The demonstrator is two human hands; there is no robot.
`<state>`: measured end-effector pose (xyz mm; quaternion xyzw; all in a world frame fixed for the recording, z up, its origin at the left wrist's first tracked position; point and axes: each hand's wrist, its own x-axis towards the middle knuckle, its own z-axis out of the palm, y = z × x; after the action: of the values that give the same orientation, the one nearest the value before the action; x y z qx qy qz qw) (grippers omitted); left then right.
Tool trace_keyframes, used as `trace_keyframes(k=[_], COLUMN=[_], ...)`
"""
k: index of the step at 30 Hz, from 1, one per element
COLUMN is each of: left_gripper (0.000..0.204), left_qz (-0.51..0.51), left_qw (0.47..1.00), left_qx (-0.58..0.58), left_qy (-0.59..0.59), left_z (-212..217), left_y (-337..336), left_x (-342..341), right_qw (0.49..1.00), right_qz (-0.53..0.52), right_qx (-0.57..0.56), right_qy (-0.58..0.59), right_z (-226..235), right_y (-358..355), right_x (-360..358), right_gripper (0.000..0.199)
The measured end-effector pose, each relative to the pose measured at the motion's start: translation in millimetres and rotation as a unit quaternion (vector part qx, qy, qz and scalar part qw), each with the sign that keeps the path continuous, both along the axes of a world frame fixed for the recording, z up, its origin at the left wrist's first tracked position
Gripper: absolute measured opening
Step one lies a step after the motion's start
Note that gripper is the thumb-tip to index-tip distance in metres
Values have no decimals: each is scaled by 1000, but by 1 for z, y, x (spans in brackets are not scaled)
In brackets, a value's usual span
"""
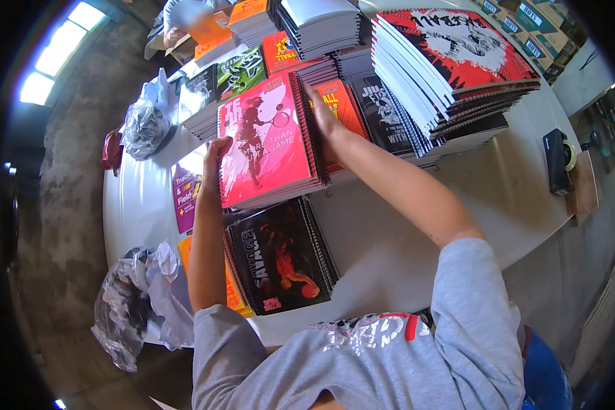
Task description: The person sorts various spiral-bound notebooks on a table by their cover art, organizing them into stacks before picking up groups of sorted notebooks and placing them into a cardboard box.
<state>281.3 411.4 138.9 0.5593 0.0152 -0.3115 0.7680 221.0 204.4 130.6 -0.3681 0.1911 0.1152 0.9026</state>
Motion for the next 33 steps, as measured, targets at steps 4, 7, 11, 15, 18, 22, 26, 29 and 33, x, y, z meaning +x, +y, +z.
trace_keyframes(k=[4, 7, 11, 15, 18, 22, 26, 29, 33], left_gripper=[29, 30, 33, 36, 37, 30, 29, 82, 77], left_qz=[26, 42, 13, -16, -67, -150, -254, -260, -91], left_qw=[998, 988, 998, 1000, 998, 986, 847, 923, 964], left_qx=[28, 12, -19, -4, 16, 45, 206, 222, 249], left_qy=[-56, -145, -58, 9, 14, -55, -419, -177, -21], left_z=[-6, -6, 41, 63, 77, 53, 30, -15, -63], left_y=[4, 5, -14, -28, -48, -48, -58, -77, -103], left_x=[4, -1, -51, -108, -143, -178, -233, -251, -271], right_qw=[998, 989, 981, 974, 977, 959, 962, 971, 988], right_qz=[44, 16, 11, -31, -55, -215, -213, -191, -142], right_qx=[25, -63, -104, -49, 16, -49, -63, -59, 18], right_qy=[-45, -136, -164, -217, -205, -176, -161, -129, -56], right_z=[-2, 14, 38, 62, 55, 54, 27, -6, -86], right_y=[3, 2, -15, -16, -33, -32, -51, -63, -96], right_x=[5, -5, -49, -121, -156, -209, -260, -282, -292], right_gripper=[85, 78, 81, 73, 62, 65, 63, 62, 65])
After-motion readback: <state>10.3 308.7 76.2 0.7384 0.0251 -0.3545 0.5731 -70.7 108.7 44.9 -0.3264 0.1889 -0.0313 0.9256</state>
